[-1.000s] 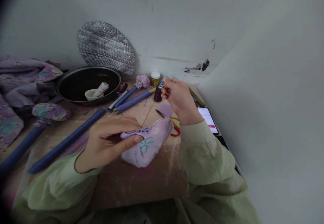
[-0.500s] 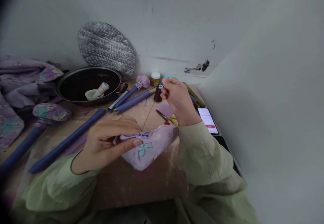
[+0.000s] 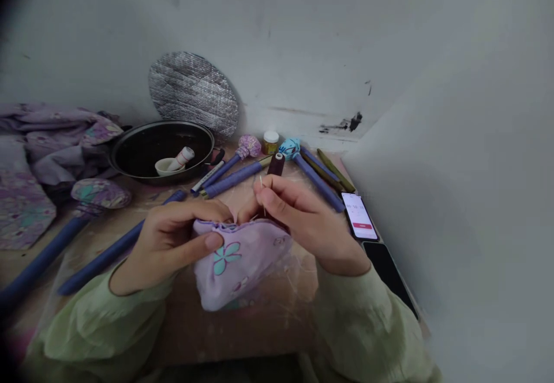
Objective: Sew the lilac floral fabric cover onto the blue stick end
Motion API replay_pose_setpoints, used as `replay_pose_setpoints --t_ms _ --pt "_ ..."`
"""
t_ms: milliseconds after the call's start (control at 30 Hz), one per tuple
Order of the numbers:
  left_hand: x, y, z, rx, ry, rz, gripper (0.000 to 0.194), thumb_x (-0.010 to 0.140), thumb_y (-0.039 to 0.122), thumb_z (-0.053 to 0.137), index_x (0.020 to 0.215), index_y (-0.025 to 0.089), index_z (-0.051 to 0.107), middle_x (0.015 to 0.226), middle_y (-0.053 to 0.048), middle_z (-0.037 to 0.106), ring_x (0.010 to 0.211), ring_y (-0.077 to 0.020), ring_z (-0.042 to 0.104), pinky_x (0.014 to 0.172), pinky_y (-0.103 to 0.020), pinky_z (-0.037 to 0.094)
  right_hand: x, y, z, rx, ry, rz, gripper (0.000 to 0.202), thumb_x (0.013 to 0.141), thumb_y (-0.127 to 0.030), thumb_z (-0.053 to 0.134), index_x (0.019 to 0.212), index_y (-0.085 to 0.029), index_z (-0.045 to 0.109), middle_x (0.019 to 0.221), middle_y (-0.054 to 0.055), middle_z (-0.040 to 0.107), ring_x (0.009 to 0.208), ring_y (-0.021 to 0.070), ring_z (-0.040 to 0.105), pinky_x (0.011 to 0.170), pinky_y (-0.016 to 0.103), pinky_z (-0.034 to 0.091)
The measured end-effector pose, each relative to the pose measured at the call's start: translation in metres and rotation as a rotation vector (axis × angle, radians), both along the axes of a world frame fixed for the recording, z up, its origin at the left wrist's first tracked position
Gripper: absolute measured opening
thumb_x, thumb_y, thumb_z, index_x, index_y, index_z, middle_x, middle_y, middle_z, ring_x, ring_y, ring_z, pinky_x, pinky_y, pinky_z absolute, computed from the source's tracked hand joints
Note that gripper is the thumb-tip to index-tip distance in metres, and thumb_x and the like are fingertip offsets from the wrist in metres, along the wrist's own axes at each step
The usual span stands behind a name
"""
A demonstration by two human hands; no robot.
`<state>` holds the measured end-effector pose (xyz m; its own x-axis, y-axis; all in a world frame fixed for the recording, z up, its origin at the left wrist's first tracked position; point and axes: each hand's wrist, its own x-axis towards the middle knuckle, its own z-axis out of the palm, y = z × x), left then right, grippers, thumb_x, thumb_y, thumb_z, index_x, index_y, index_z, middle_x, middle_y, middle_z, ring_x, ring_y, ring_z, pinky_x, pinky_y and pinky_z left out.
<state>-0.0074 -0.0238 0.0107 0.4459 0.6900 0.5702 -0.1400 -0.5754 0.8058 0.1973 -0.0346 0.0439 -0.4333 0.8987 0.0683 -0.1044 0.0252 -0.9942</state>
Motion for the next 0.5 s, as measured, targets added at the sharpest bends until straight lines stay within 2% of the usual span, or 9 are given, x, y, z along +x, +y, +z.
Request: replay_pose_setpoints --t_ms 133,267,400,500 --pt "-0.006 0.003 0.008 0.025 0.107 -0.064 0.008 0.093 0.015 0.060 0.098 0.017 0.065 0.099 -0.004 0.072 0.091 -0.0125 0.067 0.082 -0.020 0.052 0.005 -0.012 0.005 0.005 0.047 0.001 0.021 0.096 -0.040 0.056 0.084 -0.024 0.064 0.079 -0.002 0.069 0.074 0.0122 0.063 0.068 0.024 0.051" --pt "-0.011 0.008 0.026 0.153 0.211 -0.185 0.010 0.097 0.017 0.052 0.102 0.017 0.061 0.100 -0.008 0.065 0.104 -0.0195 0.061 0.095 -0.034 0.049 0.006 -0.025 0.010 0.082 0.066 0.033 0.020 0.101 -0.032 0.049 0.090 -0.026 0.065 0.089 -0.003 0.072 0.087 0.0110 0.067 0.081 0.024 0.053" --pt "-0.016 0.014 0.044 0.259 0.207 -0.273 0.009 0.098 0.020 0.052 0.102 0.019 0.060 0.095 -0.007 0.064 0.099 -0.0209 0.060 0.097 -0.040 0.047 0.003 -0.037 0.016 0.171 0.123 -0.063 0.019 0.101 -0.025 0.047 0.094 -0.026 0.064 0.097 -0.002 0.071 0.094 0.0110 0.067 0.085 0.023 0.054" --pt "-0.017 0.018 0.050 0.309 0.235 -0.298 0.008 0.097 0.022 0.055 0.100 0.020 0.062 0.092 -0.006 0.067 0.098 -0.0208 0.062 0.097 -0.039 0.047 0.000 -0.043 0.019 0.208 0.136 -0.005 0.018 0.101 -0.023 0.047 0.098 -0.027 0.065 0.104 -0.001 0.072 0.098 0.0134 0.067 0.088 0.026 0.055"
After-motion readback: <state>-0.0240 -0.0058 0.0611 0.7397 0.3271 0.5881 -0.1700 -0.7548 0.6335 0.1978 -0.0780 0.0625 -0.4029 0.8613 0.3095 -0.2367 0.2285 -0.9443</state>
